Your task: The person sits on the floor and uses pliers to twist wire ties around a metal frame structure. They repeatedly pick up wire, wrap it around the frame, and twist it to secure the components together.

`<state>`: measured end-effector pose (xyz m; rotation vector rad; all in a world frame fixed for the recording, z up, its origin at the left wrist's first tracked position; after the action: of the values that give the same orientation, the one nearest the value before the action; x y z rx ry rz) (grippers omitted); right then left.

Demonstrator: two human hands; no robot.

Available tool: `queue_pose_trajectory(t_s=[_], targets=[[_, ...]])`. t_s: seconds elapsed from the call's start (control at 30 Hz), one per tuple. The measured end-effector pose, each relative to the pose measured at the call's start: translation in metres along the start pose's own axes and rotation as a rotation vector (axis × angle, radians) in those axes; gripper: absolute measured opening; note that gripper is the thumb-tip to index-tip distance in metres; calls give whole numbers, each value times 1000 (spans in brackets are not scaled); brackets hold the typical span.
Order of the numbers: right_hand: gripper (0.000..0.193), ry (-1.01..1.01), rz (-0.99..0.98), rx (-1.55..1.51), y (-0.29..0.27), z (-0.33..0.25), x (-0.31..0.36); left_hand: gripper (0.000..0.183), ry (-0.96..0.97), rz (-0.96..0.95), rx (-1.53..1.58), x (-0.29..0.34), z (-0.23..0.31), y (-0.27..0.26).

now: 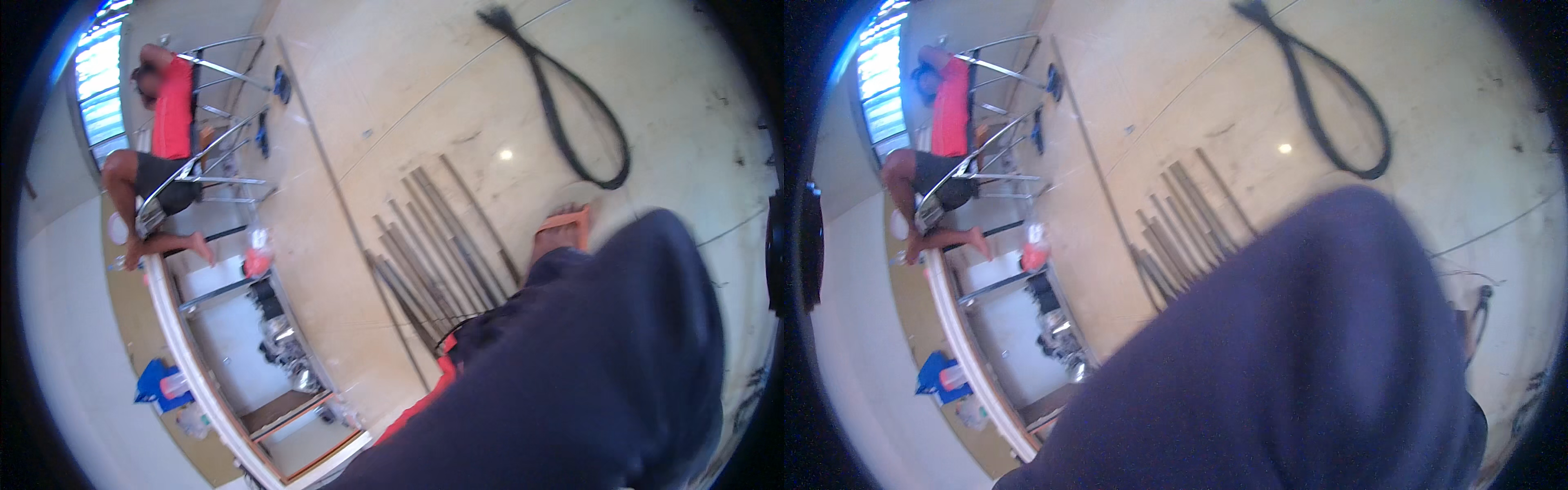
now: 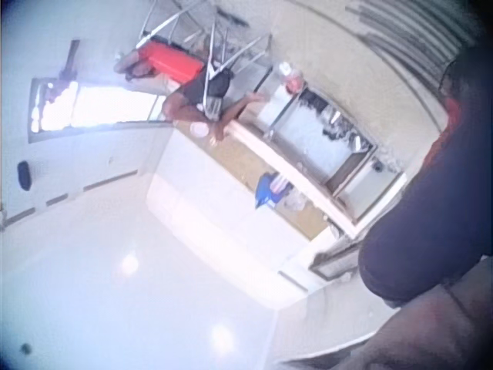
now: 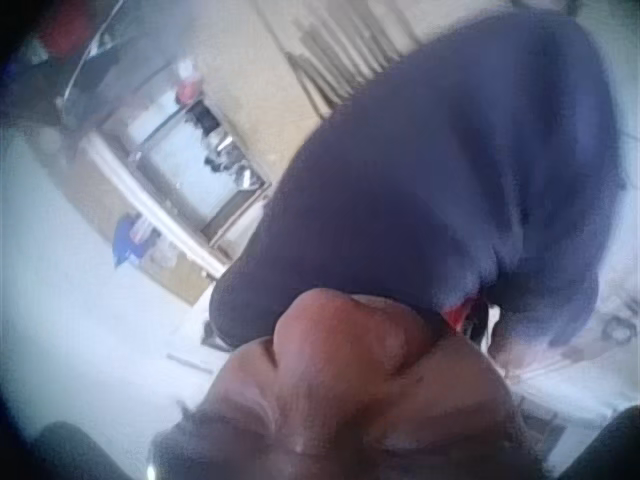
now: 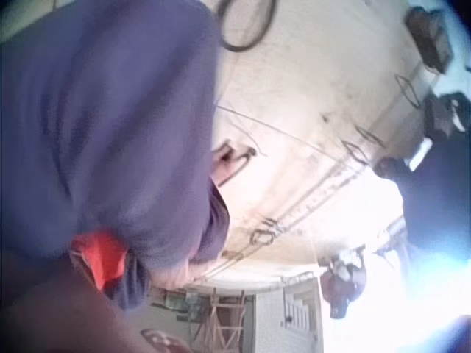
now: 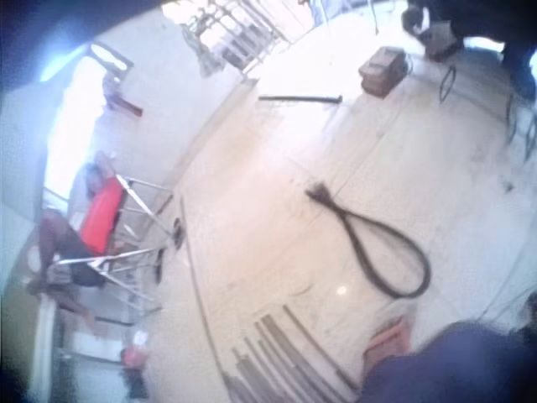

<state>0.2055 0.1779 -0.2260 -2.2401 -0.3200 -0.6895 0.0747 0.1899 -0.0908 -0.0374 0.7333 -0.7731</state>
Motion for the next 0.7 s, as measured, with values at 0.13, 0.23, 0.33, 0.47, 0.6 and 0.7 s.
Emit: queue_pose_trajectory(t_s=[0.13,0.23,0.33,0.47,0.6,0.7], targets=[[26,-3,20,25,-12,-8,8,7,42,219,-194,39,40,-63],[26,99,159,6,-30,-12,22,7,-388,41,-625,99,63,-216],[26,135,200,3,-42,-15,18,25,-489,592,-423,197,24,-272],[26,178,219,18,-41,-22,11,62,-1138,422,-904,340,-1,-254],[26,196,216,29,-41,-29,-1,59,-1261,273,-910,390,-6,-235],[26,208,222,43,-44,-38,-15,53,-1374,44,-790,382,-12,-243]])
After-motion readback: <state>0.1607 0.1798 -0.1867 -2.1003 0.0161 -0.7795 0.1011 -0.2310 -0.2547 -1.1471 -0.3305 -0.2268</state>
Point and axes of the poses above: each hand's wrist, its own x-axis away from the middle knuckle, its own y-axis out of the palm, z = x × y, the point moved 3 cm from there along -x, towards the middle knuckle, and after that the axes turned 4 degrees about -y, right-handed, at the moved point
